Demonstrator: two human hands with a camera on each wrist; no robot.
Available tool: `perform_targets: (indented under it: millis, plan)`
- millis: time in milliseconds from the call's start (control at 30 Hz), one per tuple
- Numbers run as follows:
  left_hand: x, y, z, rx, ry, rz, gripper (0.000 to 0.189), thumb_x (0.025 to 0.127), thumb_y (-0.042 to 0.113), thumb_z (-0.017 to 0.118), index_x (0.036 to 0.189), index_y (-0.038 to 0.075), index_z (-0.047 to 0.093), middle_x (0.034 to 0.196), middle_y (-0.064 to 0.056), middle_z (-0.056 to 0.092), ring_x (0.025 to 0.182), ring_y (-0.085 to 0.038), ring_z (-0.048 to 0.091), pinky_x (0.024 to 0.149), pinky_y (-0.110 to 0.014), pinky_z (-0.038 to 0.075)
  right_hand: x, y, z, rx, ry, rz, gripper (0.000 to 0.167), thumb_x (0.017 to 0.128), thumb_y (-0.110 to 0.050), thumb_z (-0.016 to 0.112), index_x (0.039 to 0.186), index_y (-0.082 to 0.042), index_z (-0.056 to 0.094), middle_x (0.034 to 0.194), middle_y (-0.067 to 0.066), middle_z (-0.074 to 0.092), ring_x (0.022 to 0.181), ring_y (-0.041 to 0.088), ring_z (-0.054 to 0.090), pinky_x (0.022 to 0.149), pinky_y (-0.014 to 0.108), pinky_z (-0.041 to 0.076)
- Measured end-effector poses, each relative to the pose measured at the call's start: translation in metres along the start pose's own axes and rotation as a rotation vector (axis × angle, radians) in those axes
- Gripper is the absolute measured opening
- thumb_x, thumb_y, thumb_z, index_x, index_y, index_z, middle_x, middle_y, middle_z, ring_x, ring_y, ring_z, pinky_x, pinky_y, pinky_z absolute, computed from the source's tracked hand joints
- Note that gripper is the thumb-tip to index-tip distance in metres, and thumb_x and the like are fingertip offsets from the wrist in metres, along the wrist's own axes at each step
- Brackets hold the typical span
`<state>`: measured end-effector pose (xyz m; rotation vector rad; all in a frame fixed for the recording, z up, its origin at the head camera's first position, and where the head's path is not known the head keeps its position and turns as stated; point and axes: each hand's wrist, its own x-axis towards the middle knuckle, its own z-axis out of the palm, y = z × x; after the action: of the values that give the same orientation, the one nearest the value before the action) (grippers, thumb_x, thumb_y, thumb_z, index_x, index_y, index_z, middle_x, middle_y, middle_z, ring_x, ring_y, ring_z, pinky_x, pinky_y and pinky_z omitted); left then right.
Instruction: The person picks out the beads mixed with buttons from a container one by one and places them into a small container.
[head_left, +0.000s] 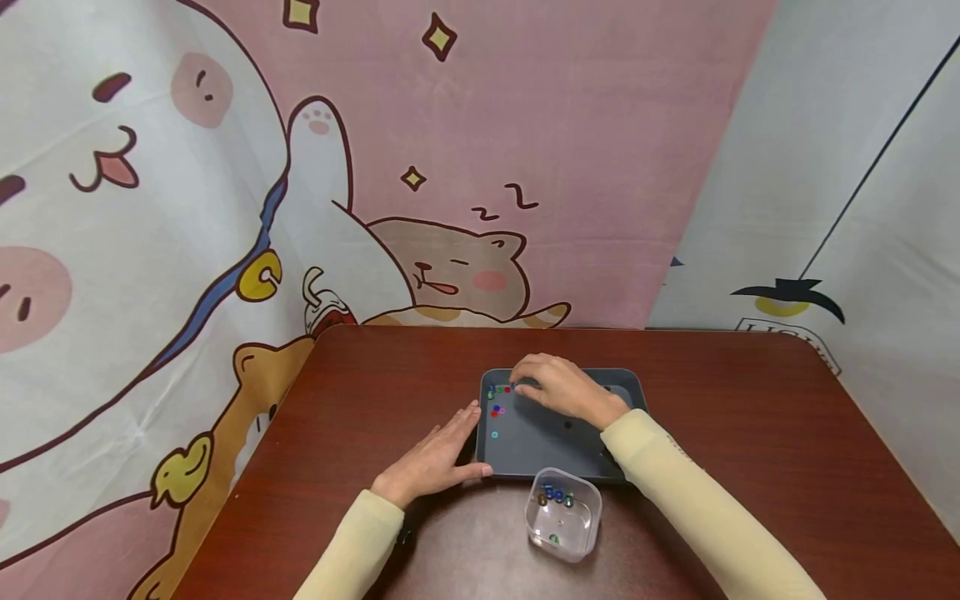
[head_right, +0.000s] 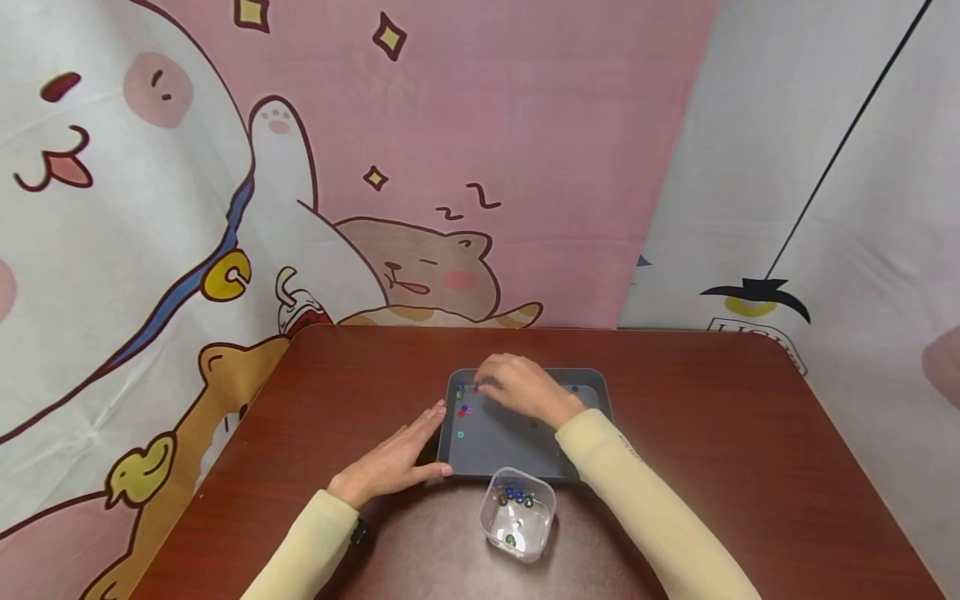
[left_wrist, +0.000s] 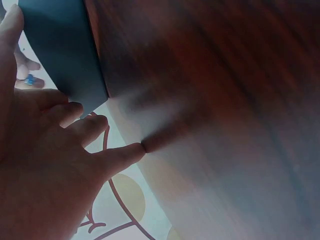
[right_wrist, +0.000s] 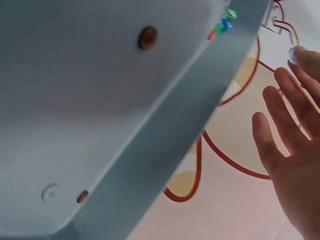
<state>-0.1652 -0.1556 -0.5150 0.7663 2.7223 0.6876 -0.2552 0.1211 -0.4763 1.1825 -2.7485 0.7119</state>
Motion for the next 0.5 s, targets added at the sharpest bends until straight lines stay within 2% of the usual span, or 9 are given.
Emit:
perform_targets:
  millis: [300, 500]
  plan:
    - [-0.001, 0.002, -0.001, 0.002, 0.000, 0.005, 0.098, 0.096, 0.060, 0.066, 0.166, 0.007, 0.021, 0.173, -0.005, 0.016, 0.157, -0.031, 0.022, 0.117, -0.062, 0.030, -0.015, -0.008, -0.024, 0.007, 0.074, -0.015, 0.021, 0.100, -0.028, 0.072, 0.118, -0.016, 0.076, 0.123, -0.001, 0.070, 0.118, 0.020, 0.065, 0.100, 0.044, 0.053]
    - [-0.001, 0.002, -0.001, 0.008, -0.005, -0.012, 0.098, 0.096, 0.061, 0.065, 0.166, 0.009, 0.020, 0.173, -0.003, 0.015, 0.157, -0.028, 0.021, 0.118, -0.061, 0.029, -0.030, -0.018, -0.037, 0.025, 0.122, -0.031, 0.021, 0.099, -0.025, 0.074, 0.117, -0.015, 0.077, 0.124, 0.000, 0.069, 0.118, 0.021, 0.064, 0.099, 0.046, 0.053]
